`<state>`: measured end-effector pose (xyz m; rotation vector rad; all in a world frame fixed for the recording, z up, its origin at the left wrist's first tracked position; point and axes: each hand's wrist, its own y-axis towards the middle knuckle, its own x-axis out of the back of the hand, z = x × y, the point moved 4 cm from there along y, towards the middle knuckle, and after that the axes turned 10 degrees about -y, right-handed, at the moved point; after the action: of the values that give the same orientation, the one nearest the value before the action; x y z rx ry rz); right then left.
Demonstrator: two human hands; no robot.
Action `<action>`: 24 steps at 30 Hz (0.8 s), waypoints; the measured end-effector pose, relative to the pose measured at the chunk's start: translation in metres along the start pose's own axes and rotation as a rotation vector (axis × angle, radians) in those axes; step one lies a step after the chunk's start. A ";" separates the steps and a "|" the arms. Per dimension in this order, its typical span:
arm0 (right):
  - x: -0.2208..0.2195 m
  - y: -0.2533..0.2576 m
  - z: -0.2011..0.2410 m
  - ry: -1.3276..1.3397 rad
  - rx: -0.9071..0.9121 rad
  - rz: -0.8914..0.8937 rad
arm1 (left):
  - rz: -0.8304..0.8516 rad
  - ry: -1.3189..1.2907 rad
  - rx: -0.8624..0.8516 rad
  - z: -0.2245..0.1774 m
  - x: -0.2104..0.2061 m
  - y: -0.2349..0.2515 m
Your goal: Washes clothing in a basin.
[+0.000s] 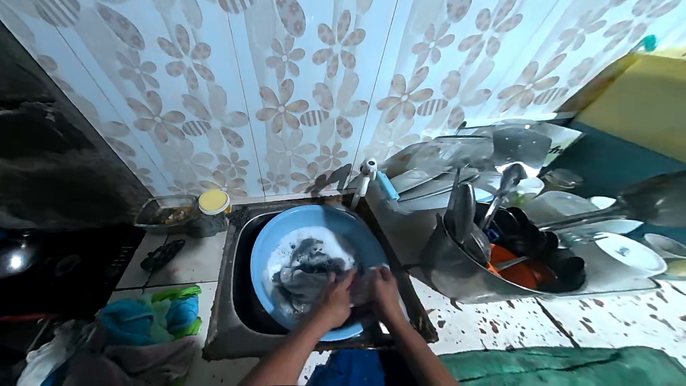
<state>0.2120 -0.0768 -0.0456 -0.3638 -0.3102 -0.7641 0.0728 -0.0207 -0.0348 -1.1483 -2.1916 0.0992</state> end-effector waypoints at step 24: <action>0.017 0.047 0.048 -0.421 0.172 0.162 | -0.214 0.415 0.281 0.034 0.089 0.027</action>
<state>0.2510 -0.0354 -0.0051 -0.3801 -0.7290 -0.4926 0.0361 0.0704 -0.0254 -0.7013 -1.8453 0.0671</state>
